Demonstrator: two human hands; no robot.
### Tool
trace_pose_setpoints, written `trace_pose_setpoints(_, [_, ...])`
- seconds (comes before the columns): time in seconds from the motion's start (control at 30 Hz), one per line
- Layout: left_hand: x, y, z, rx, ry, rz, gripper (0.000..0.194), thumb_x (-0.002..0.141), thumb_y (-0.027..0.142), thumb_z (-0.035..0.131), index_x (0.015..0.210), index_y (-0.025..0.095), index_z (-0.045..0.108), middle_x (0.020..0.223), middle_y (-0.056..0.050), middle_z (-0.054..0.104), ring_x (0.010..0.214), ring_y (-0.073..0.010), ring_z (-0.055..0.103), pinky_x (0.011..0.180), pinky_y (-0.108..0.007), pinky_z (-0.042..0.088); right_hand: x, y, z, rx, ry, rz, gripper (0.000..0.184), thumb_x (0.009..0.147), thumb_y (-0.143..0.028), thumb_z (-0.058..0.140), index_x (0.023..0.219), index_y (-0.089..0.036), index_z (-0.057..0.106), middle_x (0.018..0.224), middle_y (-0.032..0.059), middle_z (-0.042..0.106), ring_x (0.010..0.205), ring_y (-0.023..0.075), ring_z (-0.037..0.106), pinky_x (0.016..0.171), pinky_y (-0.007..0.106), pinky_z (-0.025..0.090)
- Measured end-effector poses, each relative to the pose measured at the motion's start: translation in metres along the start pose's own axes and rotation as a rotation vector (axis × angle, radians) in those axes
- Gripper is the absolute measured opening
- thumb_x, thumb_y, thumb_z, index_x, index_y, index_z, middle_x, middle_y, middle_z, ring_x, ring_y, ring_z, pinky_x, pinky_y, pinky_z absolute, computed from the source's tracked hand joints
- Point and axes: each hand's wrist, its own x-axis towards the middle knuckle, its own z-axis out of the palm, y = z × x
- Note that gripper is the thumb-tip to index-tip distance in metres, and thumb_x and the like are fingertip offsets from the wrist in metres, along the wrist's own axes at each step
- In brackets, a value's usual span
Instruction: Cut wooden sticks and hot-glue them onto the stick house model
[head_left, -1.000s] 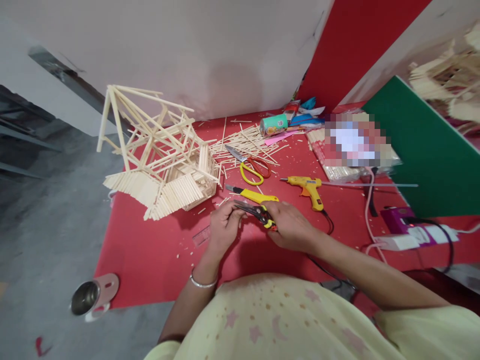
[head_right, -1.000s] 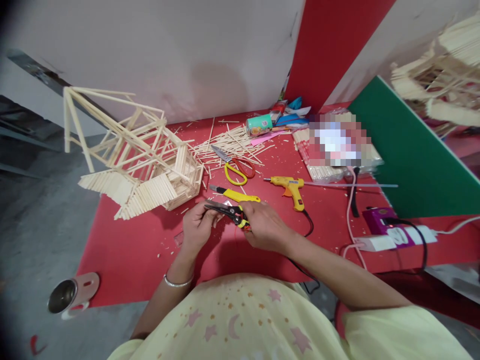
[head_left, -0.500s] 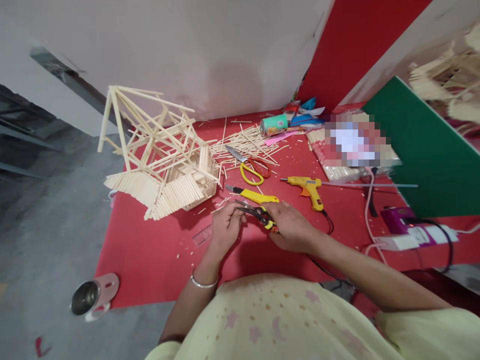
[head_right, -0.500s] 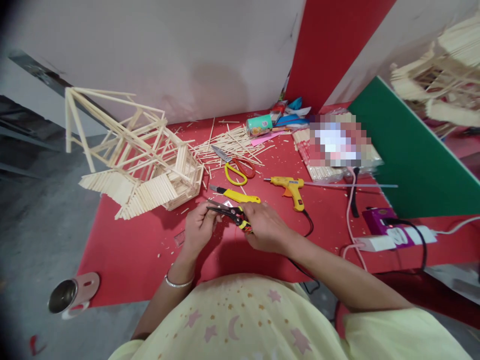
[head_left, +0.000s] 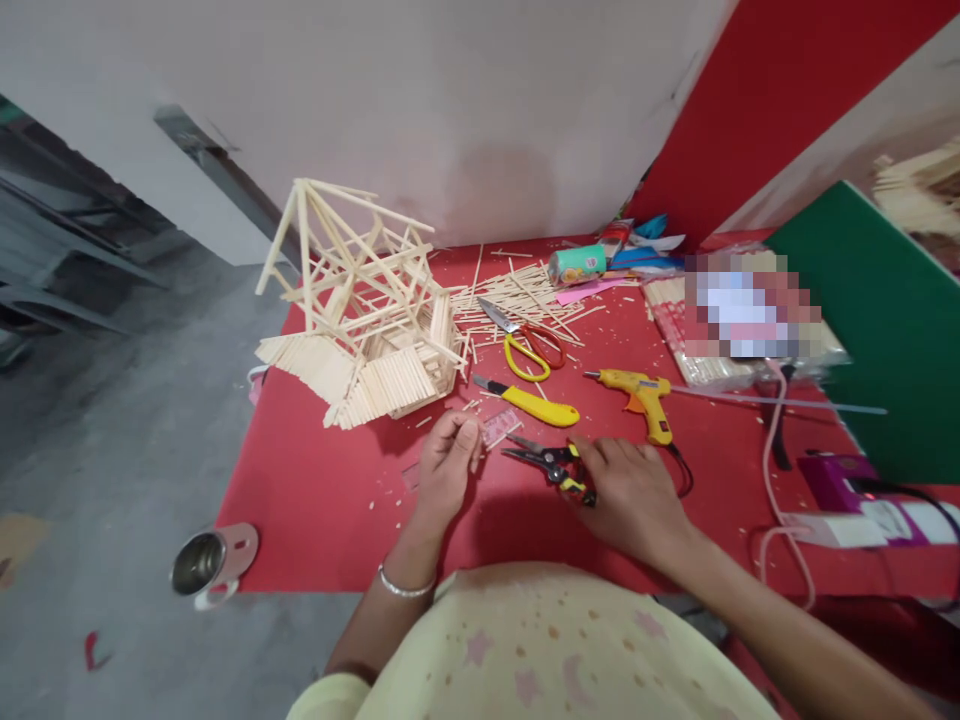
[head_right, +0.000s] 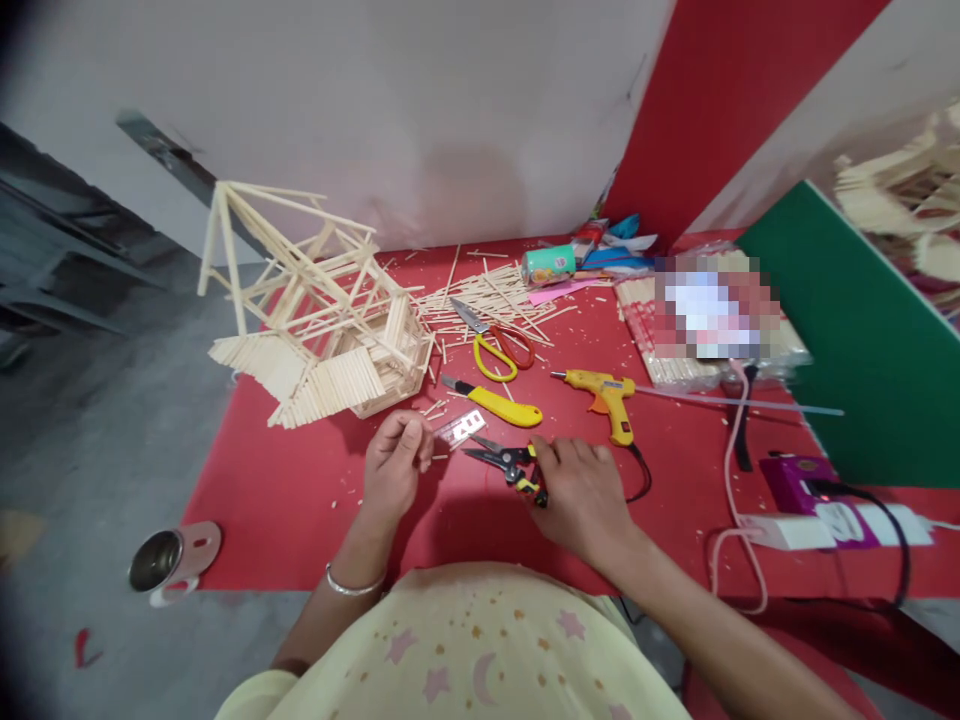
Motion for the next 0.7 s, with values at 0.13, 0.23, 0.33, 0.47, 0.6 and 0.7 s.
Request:
trace_pose_setpoints(0.13, [-0.003,0.004,0.014,-0.317,-0.069,-0.106,0.031,0.086,0.05,0.073,0.082,0.023,0.059,0.073,-0.001,0.069,0.069,-0.0164,0.066,0.071,-0.031,0.054,0.002,-0.016,-0.014,0.178,0.187,-0.132,0.054,0.083,-0.045,0.07,0.129,-0.017,0.065,0.12,0.0178,0.067,0.111,0.0347,0.059,0.09,0.045,0.041])
trace_pose_setpoints(0.23, [-0.002,0.008,0.024,-0.513,-0.044,-0.231,0.029,0.081,0.045,0.079,0.084,0.024,0.058,0.093,-0.004,0.075,0.095,-0.0231,0.072,0.087,-0.039,0.055,0.018,-0.042,-0.028,0.522,0.27,-0.199,0.025,0.094,-0.04,0.061,0.107,-0.022,0.073,0.102,0.0097,0.072,0.094,0.0228,0.064,0.084,0.035,0.045])
trace_pose_setpoints(0.33, [0.0,0.008,0.026,-0.591,0.009,-0.299,0.026,0.078,0.039,0.081,0.087,0.024,0.061,0.104,-0.005,0.075,0.111,-0.0264,0.069,0.095,-0.041,0.054,0.04,-0.067,-0.026,0.803,0.167,-0.186,0.025,0.1,-0.037,0.053,0.097,-0.023,0.073,0.09,0.0043,0.073,0.079,0.0159,0.064,0.074,0.029,0.047])
trace_pose_setpoints(0.47, [0.003,0.005,0.019,-0.636,0.083,-0.341,0.023,0.076,0.033,0.081,0.087,0.023,0.062,0.106,-0.005,0.074,0.112,-0.0257,0.069,0.098,-0.041,0.052,0.06,-0.083,-0.006,0.925,0.087,-0.148,0.022,0.095,-0.037,0.059,0.091,-0.021,0.072,0.08,0.0017,0.07,0.067,0.0137,0.059,0.064,0.026,0.044])
trace_pose_setpoints(0.6, [0.008,0.004,0.009,-0.669,0.08,-0.319,0.024,0.075,0.029,0.082,0.09,0.022,0.065,0.106,-0.004,0.073,0.099,-0.0201,0.07,0.094,-0.036,0.053,0.066,-0.085,-0.006,0.94,0.065,-0.155,0.02,0.093,-0.036,0.061,0.083,-0.02,0.07,0.069,-0.0007,0.064,0.058,0.0118,0.051,0.058,0.025,0.04])
trace_pose_setpoints(0.7, [0.012,0.004,0.0,-0.68,0.147,-0.247,0.022,0.075,0.024,0.081,0.093,0.022,0.067,0.102,-0.002,0.071,0.088,-0.013,0.068,0.084,-0.027,0.054,0.072,-0.087,-0.022,0.997,0.049,-0.174,0.023,0.093,-0.036,0.06,0.081,-0.019,0.069,0.072,0.0003,0.068,0.062,0.0126,0.056,0.061,0.025,0.043])
